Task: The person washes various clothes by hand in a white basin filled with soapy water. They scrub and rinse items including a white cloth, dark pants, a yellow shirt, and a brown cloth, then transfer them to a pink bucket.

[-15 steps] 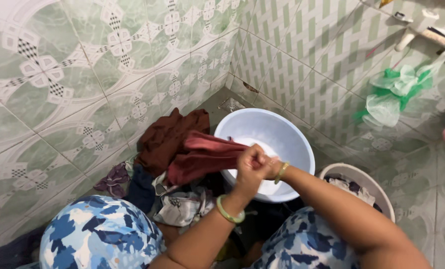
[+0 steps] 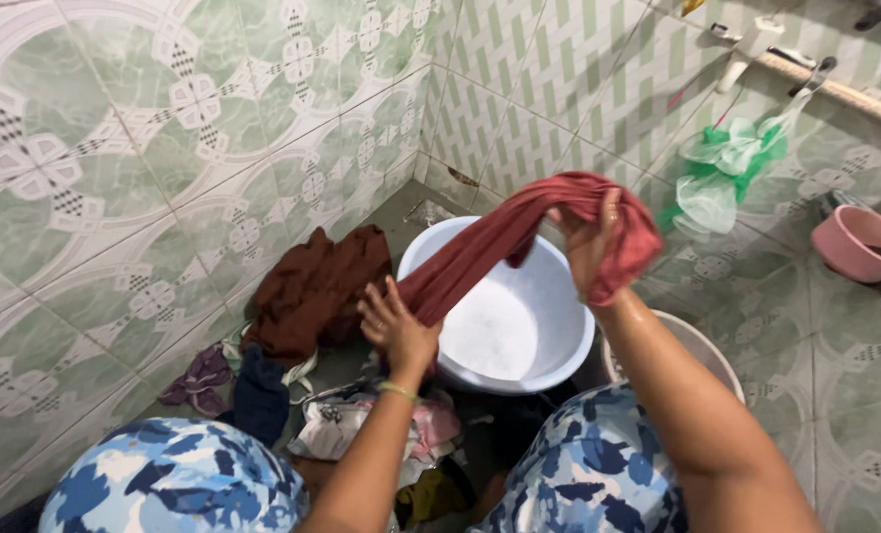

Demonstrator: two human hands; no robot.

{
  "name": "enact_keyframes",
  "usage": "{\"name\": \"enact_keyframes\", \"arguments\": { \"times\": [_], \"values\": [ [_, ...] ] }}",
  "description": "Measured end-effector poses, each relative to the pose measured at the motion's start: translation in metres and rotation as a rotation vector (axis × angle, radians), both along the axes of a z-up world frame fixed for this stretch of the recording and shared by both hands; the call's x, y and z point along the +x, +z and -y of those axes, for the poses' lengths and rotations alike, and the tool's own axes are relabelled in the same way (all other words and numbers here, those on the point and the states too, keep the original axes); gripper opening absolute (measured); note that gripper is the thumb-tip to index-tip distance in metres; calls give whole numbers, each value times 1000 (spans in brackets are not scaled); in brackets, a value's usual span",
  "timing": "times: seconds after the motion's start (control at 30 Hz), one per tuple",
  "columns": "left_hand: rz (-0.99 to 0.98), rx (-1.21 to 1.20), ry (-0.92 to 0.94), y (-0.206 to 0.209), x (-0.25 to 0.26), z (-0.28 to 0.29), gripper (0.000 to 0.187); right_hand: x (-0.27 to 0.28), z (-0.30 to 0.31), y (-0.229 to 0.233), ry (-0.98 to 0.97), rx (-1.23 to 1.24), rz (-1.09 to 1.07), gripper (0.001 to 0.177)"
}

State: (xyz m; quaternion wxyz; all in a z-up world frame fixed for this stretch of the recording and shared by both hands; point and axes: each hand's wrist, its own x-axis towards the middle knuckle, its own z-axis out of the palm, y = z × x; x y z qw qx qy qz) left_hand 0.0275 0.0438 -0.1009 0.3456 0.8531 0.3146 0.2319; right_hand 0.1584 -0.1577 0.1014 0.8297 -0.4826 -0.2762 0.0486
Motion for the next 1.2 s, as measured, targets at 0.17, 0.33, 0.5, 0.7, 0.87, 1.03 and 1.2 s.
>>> {"name": "enact_keyframes", "arguments": {
  "times": [0.17,0.33,0.5,0.7,0.87,1.03,1.2],
  "values": [
    [212,-503,18,-64,53,-15,49,11,34,7,-121,69,85,50],
    [621,-996,-229,24,79,4,41,46,73,-14,-387,-531,-35,37],
    [922,-396,-806,104,89,36,49,93,107,-67,113,-992,790,62],
    [-748,309,-921,41,97,20,112,92,125,-133,326,-2101,232,85],
    [-801,205,-827,-69,162,14,86,82,83,-185,189,-1982,370,83],
    [-664,188,-639,-154,226,13,66,103,30,-296,314,-1828,345,97],
    [-453,220,-536,-178,226,15,34,92,-36,-403,269,-1929,-267,109]
  ]
}}
